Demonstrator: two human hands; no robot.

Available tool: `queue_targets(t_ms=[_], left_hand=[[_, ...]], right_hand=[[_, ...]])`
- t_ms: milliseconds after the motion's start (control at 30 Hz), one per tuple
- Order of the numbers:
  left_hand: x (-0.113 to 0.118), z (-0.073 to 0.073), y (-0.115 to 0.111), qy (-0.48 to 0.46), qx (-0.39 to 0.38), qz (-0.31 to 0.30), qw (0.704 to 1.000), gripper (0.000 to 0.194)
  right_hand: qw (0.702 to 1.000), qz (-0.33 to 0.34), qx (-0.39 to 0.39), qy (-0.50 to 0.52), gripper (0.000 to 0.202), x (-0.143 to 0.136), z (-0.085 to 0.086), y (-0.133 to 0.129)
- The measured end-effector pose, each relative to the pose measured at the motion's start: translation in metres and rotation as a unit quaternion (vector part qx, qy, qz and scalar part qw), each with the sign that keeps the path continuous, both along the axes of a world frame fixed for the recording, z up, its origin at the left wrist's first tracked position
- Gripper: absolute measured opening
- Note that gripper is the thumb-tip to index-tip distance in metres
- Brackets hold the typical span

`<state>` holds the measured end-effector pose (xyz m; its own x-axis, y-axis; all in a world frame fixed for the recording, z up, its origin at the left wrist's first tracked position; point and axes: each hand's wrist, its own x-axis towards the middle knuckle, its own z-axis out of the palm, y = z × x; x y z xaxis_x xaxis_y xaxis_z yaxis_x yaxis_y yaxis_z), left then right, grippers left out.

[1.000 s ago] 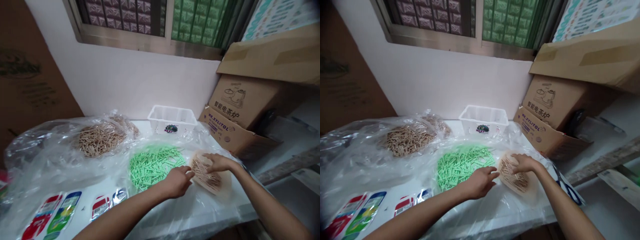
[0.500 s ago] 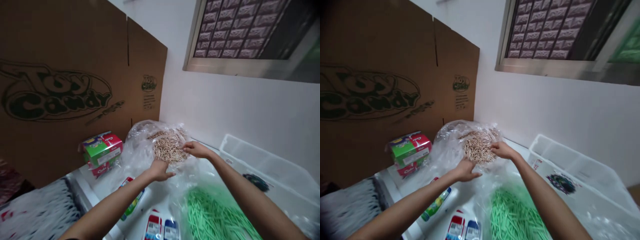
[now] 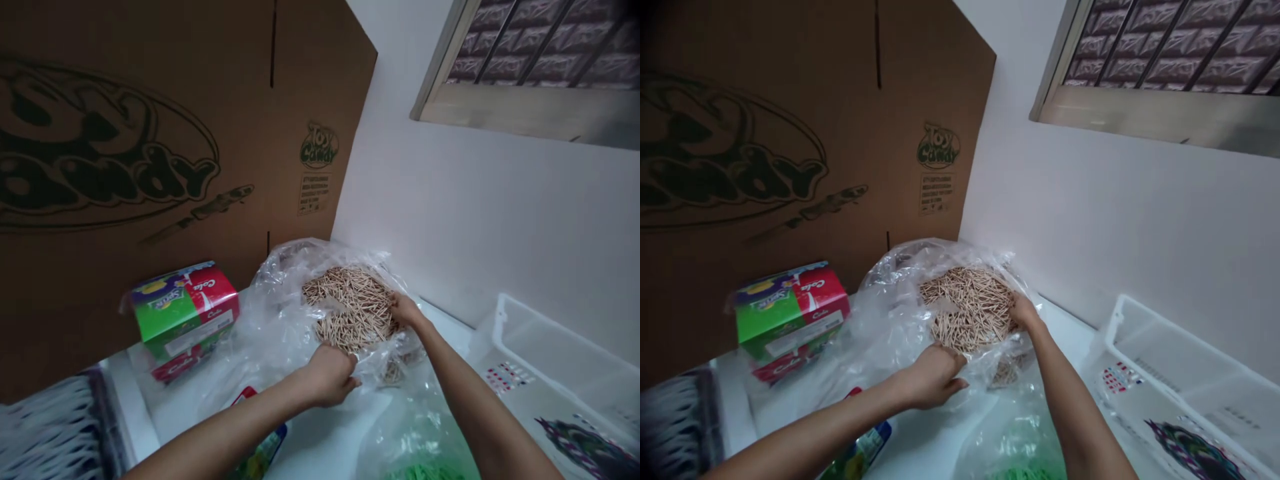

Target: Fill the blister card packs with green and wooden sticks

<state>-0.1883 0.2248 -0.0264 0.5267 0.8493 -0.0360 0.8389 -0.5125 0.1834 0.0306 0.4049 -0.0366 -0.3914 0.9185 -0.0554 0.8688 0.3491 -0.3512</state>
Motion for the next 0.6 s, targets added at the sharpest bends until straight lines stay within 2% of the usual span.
queue_targets(t_ms=[100,233,367,467,600], left_hand=[[0.001,-0.003,0.0,0.002,-0.007,-0.016,1.0,0.028],[0.001,-0.007,-0.003,-0.001,-0.01,-0.033,0.999,0.029],[-0.001,-0.009,-0.004,-0.001,-0.017,-0.037,0.999,0.029],[-0.001,-0.011,-0.004,-0.005,-0.017,-0.033,0.999,0.029],[-0.002,-0.013,-0.003,-0.005,-0.028,-0.041,0.999,0.031]], right_hand=[[0.995,0.056,0.036,-0.068,0.036,-0.005,-0.006,0.006],[0.978,0.151,0.068,-0.126,0.065,-0.029,-0.017,0.008],[0.967,0.163,0.104,-0.166,0.091,-0.058,-0.032,0.016],[0.965,0.146,0.124,-0.182,0.092,-0.073,-0.041,0.031],[0.965,0.127,0.128,-0.192,0.081,-0.084,-0.043,0.053]])
